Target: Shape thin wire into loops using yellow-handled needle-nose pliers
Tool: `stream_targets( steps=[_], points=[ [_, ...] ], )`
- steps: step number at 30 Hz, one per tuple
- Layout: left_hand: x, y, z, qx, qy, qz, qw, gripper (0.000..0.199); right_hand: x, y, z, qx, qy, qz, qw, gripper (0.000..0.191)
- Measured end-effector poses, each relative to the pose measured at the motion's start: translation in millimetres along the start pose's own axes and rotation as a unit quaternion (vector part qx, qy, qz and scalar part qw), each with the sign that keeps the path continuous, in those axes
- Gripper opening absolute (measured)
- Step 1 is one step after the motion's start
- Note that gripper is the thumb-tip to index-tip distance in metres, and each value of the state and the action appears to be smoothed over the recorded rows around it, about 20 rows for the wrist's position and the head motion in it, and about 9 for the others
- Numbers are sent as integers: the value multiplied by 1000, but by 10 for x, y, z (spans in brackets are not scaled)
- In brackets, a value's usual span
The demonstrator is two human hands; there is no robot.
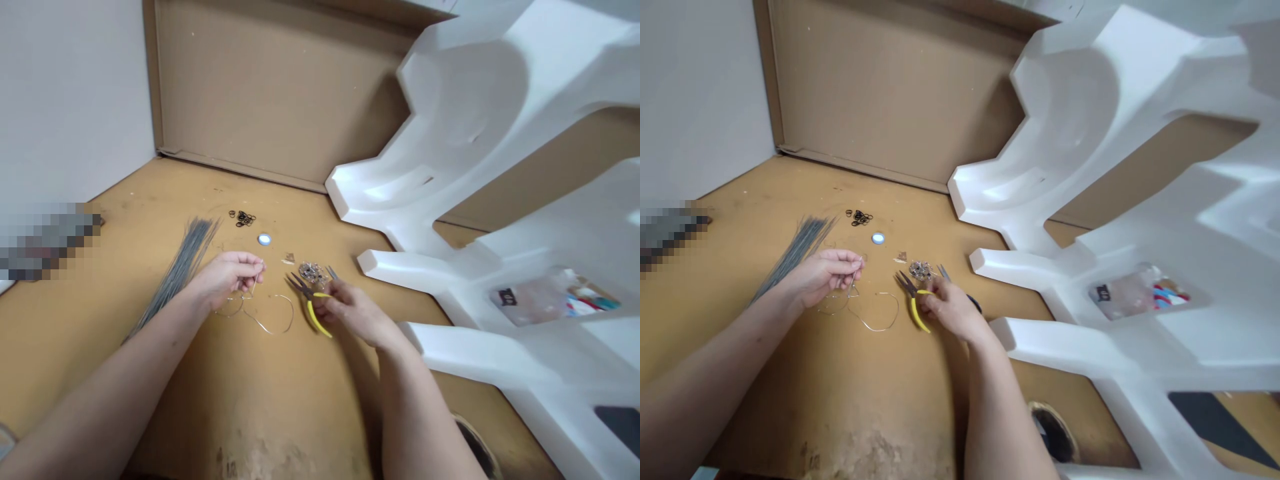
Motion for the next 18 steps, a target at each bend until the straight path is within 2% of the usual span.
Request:
stream_targets(
  steps=[1, 3, 7, 10, 13, 18],
  points=[
    [-5, 12, -2, 2, -2, 5, 1000, 7, -13, 31, -24, 94, 19, 17, 995, 13],
    [-15, 32, -4, 4, -5, 11, 1000, 8, -48, 139, -12, 240, 52, 65, 967, 19],
    [-37, 88, -18, 2, 2, 34, 999, 7, -97, 301, 202, 381, 37, 118, 916, 23],
    [-49, 124, -45, 3, 15, 53, 998, 8, -138, 442, 278, 401, 44, 137, 905, 22],
    [-53, 110, -78, 5, 26, 51, 998, 9, -154, 543, 311, 395, 39, 128, 909, 23],
    [-53, 46, -106, -1, 26, 29, 999, 6, -117, 470, 347, 303, -28, 47, 951, 28]
  ],
)
Point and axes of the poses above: each hand's wrist, its own x-axis towards the middle knuckle, its own y-axis out of the palm, z = x × y, the point moved 10 cm from there along x, towards the middle knuckle, and after that the axes turned 4 degrees about -y, right-handed, at the moved point
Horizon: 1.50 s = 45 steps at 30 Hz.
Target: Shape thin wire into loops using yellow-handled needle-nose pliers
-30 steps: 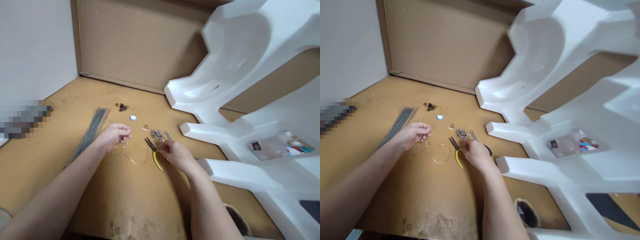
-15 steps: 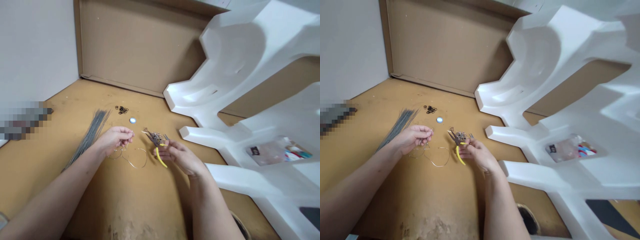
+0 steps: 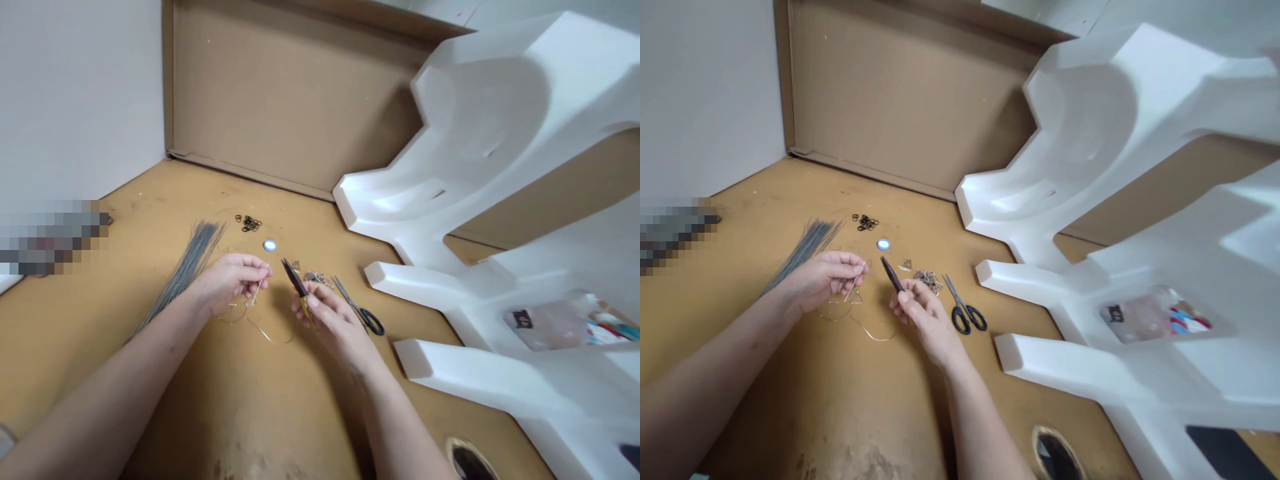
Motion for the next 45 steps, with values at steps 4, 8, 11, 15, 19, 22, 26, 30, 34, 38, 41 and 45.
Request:
stream_targets(
  steps=[4, 8, 11, 15, 19, 22, 26, 30, 34, 38, 41, 45],
  points=[
    [-1, -6, 5, 8, -6, 2, 1000, 7, -20, 28, 67, -120, -42, 11, 992, 30],
    [1, -7, 13, 22, -10, 7, 1000, 7, -65, 103, 166, -203, -80, 21, 976, 28],
    [1, -9, 16, 26, -9, 9, 1000, 6, -83, 152, 234, -236, -103, 23, 966, 25],
    [-3, -6, 25, 27, -13, 10, 999, 5, -86, 178, 303, -283, -131, 20, 950, 22],
    [-13, 5, 23, 29, -16, 13, 999, 6, -99, 199, 355, -312, -159, 18, 937, 19],
    [-18, 8, 17, 31, -17, 15, 999, 6, -110, 210, 370, -325, -170, 17, 930, 20],
    [-22, 1, 17, 30, -21, 12, 999, 6, -114, 218, 376, -339, -179, 16, 923, 21],
    [-26, 3, 18, 22, -25, 13, 999, 4, -123, 239, 395, -359, -198, 19, 912, 21],
    [-39, 17, 23, 25, -33, 17, 999, 3, -147, 283, 430, -380, -226, 31, 897, 21],
    [-54, 18, 20, 28, -39, 10, 999, 6, -172, 304, 473, -399, -252, 29, 881, 20],
    [-59, 22, 12, 25, -38, 6, 999, 7, -175, 320, 489, -413, -263, 26, 872, 19],
    [-55, 18, 20, 25, -41, 4, 999, 8, -174, 340, 498, -431, -281, 22, 857, 19]
  ],
)
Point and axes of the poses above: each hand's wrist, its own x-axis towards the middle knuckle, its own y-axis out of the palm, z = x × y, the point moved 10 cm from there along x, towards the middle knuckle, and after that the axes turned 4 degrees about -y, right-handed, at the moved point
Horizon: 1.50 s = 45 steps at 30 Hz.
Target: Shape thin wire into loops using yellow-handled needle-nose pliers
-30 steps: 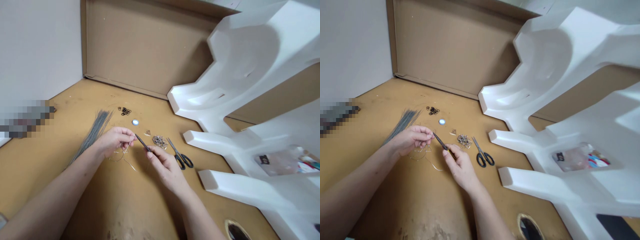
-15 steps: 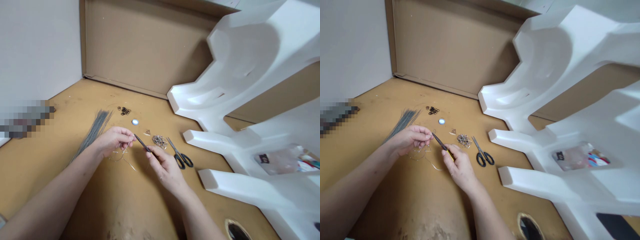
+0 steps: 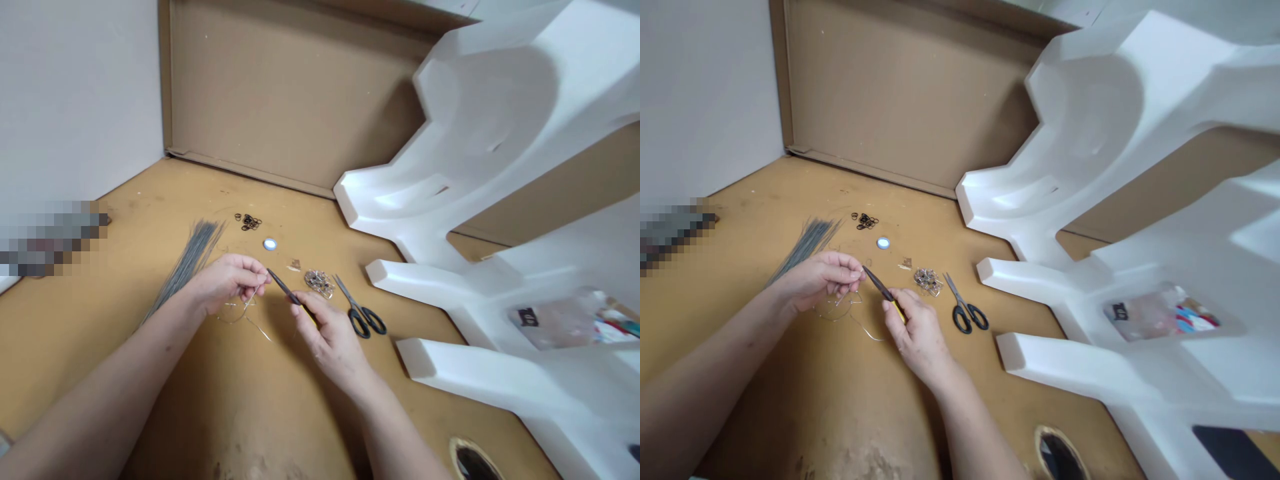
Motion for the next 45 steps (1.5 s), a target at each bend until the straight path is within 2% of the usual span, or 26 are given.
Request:
stream_targets(
  steps=[8, 20, 24, 32, 39, 45],
  points=[
    [0, 2, 9, -2, -5, 1, 1000, 8, -16, -22, 83, -54, -48, -16, 997, 18],
    [-8, -23, 12, 20, -19, -29, 999, 12, -43, 22, 144, -154, -101, -18, 983, 20],
    [-16, -34, 49, 19, -42, -33, 998, 10, -55, 21, 207, -226, -126, -22, 966, 22],
    [24, -111, 137, 23, -70, -36, 997, 10, -63, 94, 332, -390, -171, -29, 904, 24],
    [86, -184, 200, 26, -80, -31, 996, 9, -39, 191, 307, -415, -169, 4, 894, 25],
    [141, -256, 307, 29, -121, -36, 992, 11, -50, 291, 280, -431, -177, 19, 885, 21]
  ],
)
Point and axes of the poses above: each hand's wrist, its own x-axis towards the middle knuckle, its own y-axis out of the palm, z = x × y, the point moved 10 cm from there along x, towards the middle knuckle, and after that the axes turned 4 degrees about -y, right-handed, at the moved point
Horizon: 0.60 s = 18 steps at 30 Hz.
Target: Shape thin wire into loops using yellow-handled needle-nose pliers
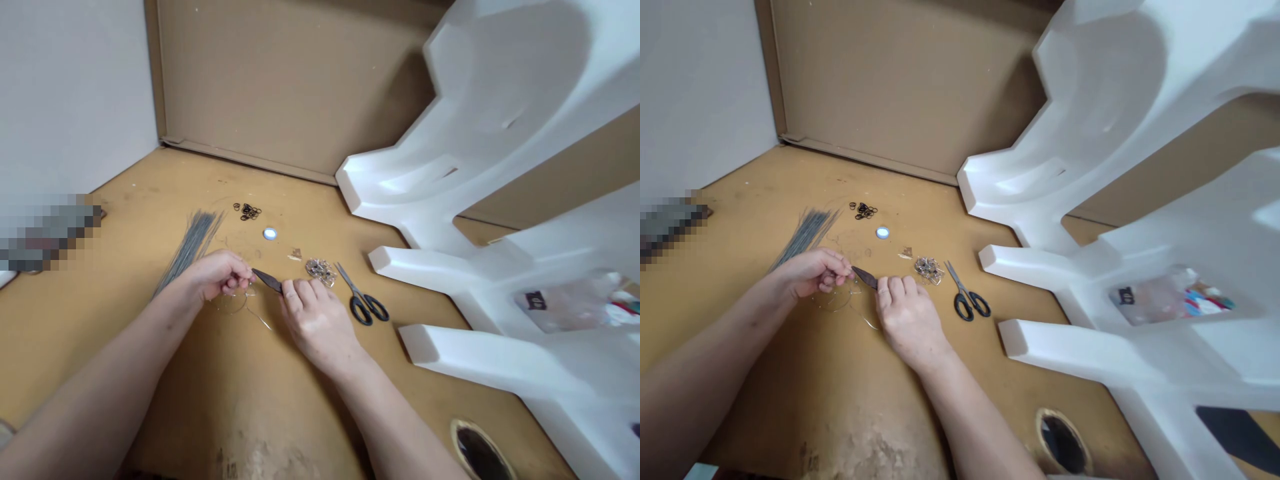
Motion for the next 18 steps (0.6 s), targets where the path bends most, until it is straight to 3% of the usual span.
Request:
stream_targets(
  steps=[10, 14, 18],
  points=[
    [36, -60, 65, 1, -18, -19, 1000, 14, 15, 79, 33, 14, 2, 9, 1000, 20],
    [-6, -26, -31, -27, 26, 2, 999, 10, -27, 117, -100, 71, 65, 11, 995, 26],
    [-90, -24, -208, -58, 116, -4, 992, 8, -94, 117, -264, 168, 127, -12, 978, 28]
  ],
)
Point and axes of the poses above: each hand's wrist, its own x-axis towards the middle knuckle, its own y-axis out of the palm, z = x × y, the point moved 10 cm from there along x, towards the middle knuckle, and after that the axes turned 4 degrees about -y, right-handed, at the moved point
